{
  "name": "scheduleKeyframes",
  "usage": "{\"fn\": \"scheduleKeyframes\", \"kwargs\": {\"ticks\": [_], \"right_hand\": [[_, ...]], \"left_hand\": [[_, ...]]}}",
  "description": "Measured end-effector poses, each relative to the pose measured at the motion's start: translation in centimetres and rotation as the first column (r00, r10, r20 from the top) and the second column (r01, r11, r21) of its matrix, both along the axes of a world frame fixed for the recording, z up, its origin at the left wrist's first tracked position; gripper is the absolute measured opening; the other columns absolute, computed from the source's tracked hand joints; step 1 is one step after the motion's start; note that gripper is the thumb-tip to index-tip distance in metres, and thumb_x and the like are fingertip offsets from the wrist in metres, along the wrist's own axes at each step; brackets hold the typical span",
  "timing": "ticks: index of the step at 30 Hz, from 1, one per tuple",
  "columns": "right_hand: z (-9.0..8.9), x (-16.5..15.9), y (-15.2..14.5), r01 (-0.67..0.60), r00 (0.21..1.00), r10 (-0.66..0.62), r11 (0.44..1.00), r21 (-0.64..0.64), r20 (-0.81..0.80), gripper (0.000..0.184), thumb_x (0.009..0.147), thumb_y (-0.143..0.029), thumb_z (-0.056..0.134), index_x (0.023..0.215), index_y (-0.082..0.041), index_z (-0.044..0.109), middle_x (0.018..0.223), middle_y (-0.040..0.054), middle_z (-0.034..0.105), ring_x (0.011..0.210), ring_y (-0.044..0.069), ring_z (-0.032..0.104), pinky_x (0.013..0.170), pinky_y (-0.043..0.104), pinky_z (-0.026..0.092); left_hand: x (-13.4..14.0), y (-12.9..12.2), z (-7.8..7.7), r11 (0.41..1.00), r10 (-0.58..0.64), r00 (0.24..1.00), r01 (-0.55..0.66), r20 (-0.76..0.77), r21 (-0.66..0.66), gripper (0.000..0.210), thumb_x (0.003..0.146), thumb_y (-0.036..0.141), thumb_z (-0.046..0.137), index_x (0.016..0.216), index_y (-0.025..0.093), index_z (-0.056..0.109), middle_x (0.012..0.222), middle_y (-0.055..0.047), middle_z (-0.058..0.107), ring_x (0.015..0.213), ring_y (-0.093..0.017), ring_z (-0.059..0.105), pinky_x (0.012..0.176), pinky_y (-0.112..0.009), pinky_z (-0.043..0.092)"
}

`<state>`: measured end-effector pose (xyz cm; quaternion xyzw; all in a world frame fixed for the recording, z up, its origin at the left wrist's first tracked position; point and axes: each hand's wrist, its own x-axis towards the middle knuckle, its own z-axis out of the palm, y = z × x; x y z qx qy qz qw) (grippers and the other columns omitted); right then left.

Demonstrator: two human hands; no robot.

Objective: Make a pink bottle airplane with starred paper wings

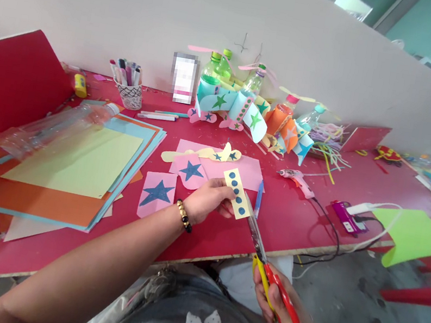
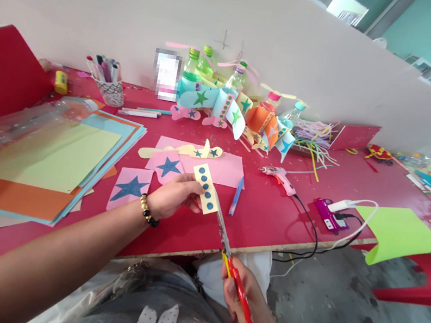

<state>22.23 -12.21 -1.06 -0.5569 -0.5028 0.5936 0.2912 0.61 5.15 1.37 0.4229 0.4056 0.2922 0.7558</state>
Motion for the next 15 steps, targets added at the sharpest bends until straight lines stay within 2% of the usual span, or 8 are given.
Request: {"fn": "scheduleKeyframes", "kwargs": {"ticks": [9,15], "right_hand": [[-0.07,0.0,0.09,0.012,0.998,-0.013,1.0,0.017,0.059,0.057,0.085,-0.079,0.04,0.086,-0.023,0.045,0.049,-0.0098,0.031,0.04,0.008,0.025,0.041,0.022,0.022],[-0.46,0.28,0.23,-0.033,0.993,0.029,0.999,0.034,0.11,0.058,0.086,-0.08,0.038,0.084,-0.022,0.045,0.045,-0.0095,0.035,0.039,0.008,0.025,0.043,0.024,0.021]], "left_hand": [[0.03,0.15,-0.45,1.0,-0.005,1.0,0.005,0.017,-0.015,0.027,0.097,0.035,0.06,0.113,0.014,0.061,0.103,-0.006,0.065,0.081,-0.015,0.065,0.07,-0.031,0.057],[0.05,0.17,-0.42,0.999,-0.006,1.0,0.006,0.011,-0.036,0.028,0.097,0.035,0.059,0.115,0.014,0.061,0.105,-0.006,0.065,0.084,-0.016,0.065,0.072,-0.033,0.057]]}}
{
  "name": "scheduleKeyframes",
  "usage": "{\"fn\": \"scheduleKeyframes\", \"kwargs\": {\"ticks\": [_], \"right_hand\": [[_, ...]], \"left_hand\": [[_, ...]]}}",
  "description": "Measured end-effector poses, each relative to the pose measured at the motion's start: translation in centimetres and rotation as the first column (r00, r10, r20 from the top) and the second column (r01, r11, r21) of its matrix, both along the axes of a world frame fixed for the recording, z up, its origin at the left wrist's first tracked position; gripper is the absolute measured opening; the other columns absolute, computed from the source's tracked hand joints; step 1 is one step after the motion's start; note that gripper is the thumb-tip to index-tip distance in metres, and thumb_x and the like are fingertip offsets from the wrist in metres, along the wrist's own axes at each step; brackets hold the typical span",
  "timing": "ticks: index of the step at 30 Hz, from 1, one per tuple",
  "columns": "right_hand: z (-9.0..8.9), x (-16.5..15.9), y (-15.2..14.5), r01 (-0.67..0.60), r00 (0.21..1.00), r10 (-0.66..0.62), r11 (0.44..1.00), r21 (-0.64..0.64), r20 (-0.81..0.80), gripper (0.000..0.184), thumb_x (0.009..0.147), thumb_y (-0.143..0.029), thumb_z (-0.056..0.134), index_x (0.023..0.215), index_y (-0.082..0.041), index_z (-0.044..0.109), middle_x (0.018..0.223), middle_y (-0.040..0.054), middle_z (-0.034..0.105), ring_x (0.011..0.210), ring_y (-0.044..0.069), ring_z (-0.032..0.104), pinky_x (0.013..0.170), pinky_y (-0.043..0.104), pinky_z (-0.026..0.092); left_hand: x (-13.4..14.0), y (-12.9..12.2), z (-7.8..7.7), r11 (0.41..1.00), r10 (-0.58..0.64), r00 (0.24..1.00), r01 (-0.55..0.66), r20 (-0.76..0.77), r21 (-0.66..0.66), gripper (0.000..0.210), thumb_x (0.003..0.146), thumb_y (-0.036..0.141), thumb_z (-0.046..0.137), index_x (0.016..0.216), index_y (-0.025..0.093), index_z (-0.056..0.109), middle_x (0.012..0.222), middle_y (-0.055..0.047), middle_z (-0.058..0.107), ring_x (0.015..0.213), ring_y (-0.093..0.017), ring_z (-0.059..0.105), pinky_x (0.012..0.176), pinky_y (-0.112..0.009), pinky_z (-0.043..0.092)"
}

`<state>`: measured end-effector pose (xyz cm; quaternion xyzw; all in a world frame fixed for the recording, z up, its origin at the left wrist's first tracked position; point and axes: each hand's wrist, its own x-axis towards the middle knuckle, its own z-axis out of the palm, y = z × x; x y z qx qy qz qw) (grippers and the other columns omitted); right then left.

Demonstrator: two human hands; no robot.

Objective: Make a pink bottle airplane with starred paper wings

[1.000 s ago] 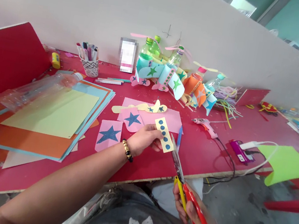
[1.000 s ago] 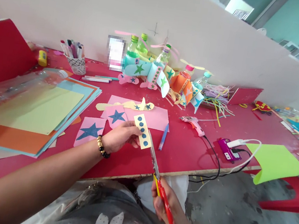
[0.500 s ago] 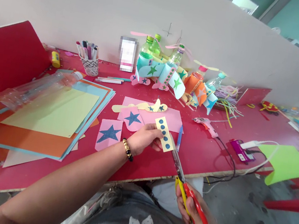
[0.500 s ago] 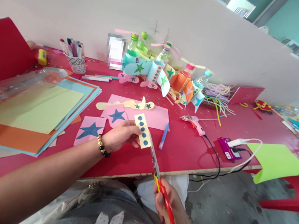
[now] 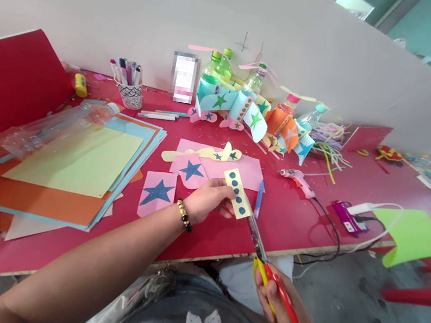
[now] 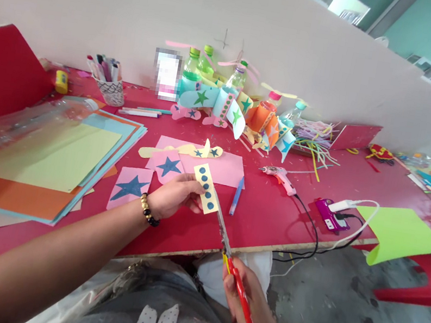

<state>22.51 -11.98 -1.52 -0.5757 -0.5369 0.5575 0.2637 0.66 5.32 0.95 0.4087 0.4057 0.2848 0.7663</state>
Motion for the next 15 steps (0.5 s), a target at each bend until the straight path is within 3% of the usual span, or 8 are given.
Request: {"fn": "scheduleKeyframes", "kwargs": {"ticks": [10,15], "right_hand": [[0.54,-0.14,0.05,0.011,1.0,-0.011,1.0,-0.012,-0.005,0.057,0.086,-0.079,0.04,0.083,-0.022,0.043,0.046,-0.0097,0.033,0.04,0.007,0.022,0.043,0.025,0.016],[0.55,-0.07,0.0,0.012,0.998,-0.015,0.999,-0.039,-0.068,0.054,0.088,-0.075,0.041,0.091,-0.022,0.047,0.056,-0.0079,0.035,0.045,0.009,0.027,0.045,0.024,0.024]], "left_hand": [[0.03,0.22,-0.42,1.0,-0.01,1.0,0.01,0.007,-0.023,0.028,0.097,0.035,0.059,0.115,0.014,0.061,0.106,-0.007,0.065,0.084,-0.016,0.065,0.072,-0.033,0.057],[0.04,0.22,-0.4,0.999,-0.029,1.0,0.029,0.013,-0.029,0.028,0.097,0.035,0.06,0.115,0.014,0.061,0.106,-0.007,0.065,0.085,-0.016,0.065,0.072,-0.033,0.057]]}}
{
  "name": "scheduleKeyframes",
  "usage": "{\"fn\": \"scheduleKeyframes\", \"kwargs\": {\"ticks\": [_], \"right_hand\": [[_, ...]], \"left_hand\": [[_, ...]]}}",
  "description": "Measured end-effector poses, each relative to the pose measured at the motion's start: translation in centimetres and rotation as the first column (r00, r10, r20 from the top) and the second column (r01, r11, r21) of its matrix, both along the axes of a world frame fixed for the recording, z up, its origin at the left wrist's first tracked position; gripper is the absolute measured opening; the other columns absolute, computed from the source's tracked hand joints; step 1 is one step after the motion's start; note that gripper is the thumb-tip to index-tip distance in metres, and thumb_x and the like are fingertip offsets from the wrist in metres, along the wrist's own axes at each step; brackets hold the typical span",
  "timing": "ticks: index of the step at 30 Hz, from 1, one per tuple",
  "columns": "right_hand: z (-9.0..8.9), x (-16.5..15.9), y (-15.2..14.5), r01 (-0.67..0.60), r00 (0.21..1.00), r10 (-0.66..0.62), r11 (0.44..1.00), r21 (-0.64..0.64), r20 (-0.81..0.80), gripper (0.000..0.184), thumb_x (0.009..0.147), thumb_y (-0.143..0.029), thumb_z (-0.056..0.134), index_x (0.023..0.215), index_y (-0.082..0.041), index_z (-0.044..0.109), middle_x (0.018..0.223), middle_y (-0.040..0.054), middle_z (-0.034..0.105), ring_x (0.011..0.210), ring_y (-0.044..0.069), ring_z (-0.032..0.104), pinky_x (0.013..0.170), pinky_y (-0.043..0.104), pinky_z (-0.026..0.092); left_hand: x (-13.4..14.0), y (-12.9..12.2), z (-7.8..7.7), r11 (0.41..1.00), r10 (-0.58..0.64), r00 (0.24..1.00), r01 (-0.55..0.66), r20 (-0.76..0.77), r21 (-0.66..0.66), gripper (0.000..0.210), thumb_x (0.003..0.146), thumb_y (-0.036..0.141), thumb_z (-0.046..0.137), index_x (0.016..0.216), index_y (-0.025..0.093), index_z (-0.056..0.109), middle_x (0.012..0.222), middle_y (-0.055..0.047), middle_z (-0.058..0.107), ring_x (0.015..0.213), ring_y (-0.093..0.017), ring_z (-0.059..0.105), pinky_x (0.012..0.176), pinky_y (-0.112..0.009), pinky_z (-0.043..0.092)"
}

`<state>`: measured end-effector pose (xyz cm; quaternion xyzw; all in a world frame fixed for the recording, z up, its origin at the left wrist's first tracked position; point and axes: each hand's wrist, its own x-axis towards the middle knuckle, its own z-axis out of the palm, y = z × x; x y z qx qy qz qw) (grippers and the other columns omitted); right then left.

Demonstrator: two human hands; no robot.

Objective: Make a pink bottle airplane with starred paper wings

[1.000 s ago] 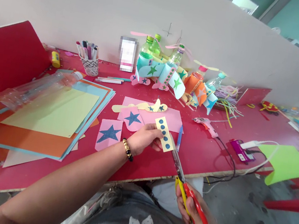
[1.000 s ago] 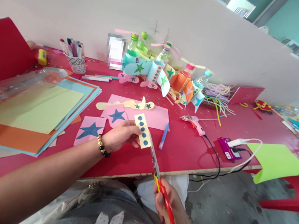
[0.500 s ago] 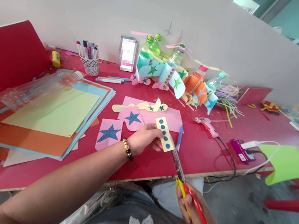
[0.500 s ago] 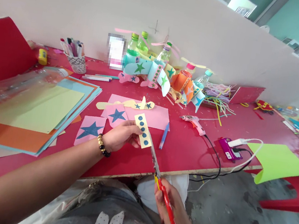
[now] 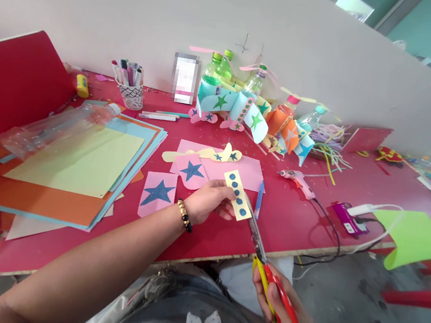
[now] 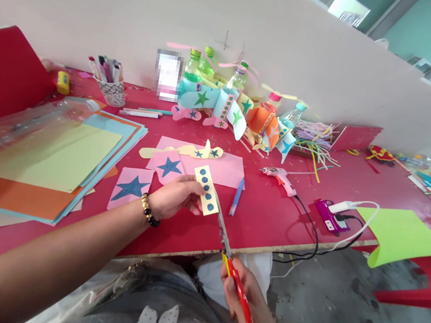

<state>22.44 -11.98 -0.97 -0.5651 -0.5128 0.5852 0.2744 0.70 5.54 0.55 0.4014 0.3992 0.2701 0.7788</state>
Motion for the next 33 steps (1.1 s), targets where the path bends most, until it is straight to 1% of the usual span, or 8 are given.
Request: {"fn": "scheduleKeyframes", "kwargs": {"ticks": [2,5,9,15,23,29,33], "right_hand": [[0.0,0.0,0.0,0.006,1.0,-0.007,1.0,-0.002,-0.025,0.054,0.087,-0.075,0.043,0.092,-0.022,0.048,0.064,-0.0058,0.037,0.049,0.009,0.029,0.047,0.024,0.028],[-0.1,0.0,0.1,0.011,0.999,-0.01,1.0,0.012,-0.039,0.056,0.085,-0.077,0.045,0.093,-0.021,0.049,0.074,-0.0032,0.04,0.051,0.008,0.03,0.047,0.023,0.029],[-0.2,-0.1,0.3,0.015,0.999,-0.013,0.999,0.032,-0.05,0.057,0.086,-0.077,0.044,0.095,-0.021,0.049,0.078,-0.0015,0.043,0.052,0.008,0.032,0.049,0.024,0.031],[0.0,-0.5,0.8,0.005,0.998,-0.002,0.998,0.058,-0.056,0.054,0.088,-0.075,0.041,0.093,-0.021,0.048,0.073,-0.0028,0.043,0.051,0.008,0.032,0.049,0.024,0.031],[-0.6,-0.2,1.0,-0.038,0.999,0.039,0.998,0.052,-0.016,0.062,0.083,-0.083,0.037,0.091,-0.022,0.045,0.055,-0.0079,0.036,0.044,0.009,0.028,0.043,0.023,0.029],[-0.2,-0.2,1.1,-0.06,0.998,0.059,0.997,0.047,0.032,0.062,0.083,-0.083,0.036,0.09,-0.022,0.044,0.055,-0.0082,0.036,0.043,0.007,0.027,0.043,0.023,0.03],[-0.1,-0.3,1.1,-0.054,0.998,0.052,0.998,0.044,0.043,0.063,0.083,-0.083,0.036,0.09,-0.022,0.045,0.055,-0.0081,0.034,0.043,0.007,0.027,0.042,0.023,0.029]], "left_hand": [[0.0,-0.1,0.1,1.0,-0.013,1.0,0.013,0.003,-0.004,0.028,0.097,0.035,0.06,0.116,0.014,0.061,0.107,-0.007,0.065,0.085,-0.017,0.065,0.073,-0.034,0.057],[0.1,-0.4,0.3,0.999,-0.031,0.999,0.031,0.013,-0.009,0.028,0.097,0.035,0.06,0.115,0.014,0.061,0.106,-0.007,0.065,0.085,-0.016,0.065,0.073,-0.033,0.057],[0.2,-0.8,0.5,0.999,-0.046,0.999,0.046,0.027,-0.011,0.027,0.097,0.035,0.059,0.114,0.014,0.061,0.104,-0.006,0.065,0.082,-0.016,0.065,0.071,-0.032,0.057],[0.4,-1.0,0.7,0.999,-0.044,0.998,0.045,0.041,-0.015,0.027,0.097,0.034,0.059,0.115,0.014,0.061,0.104,-0.006,0.065,0.082,-0.015,0.065,0.07,-0.031,0.057],[0.3,-1.0,0.6,0.999,-0.044,0.998,0.045,0.041,-0.019,0.027,0.097,0.034,0.059,0.115,0.014,0.061,0.105,-0.006,0.065,0.082,-0.016,0.065,0.071,-0.032,0.057],[0.3,-0.9,0.5,0.999,-0.046,0.998,0.047,0.05,-0.014,0.028,0.097,0.035,0.059,0.116,0.014,0.061,0.106,-0.007,0.065,0.084,-0.016,0.065,0.072,-0.033,0.057],[0.3,-0.9,0.5,0.999,-0.046,0.997,0.047,0.057,-0.008,0.027,0.097,0.035,0.059,0.115,0.014,0.061,0.105,-0.006,0.065,0.083,-0.016,0.065,0.071,-0.032,0.057]]}}
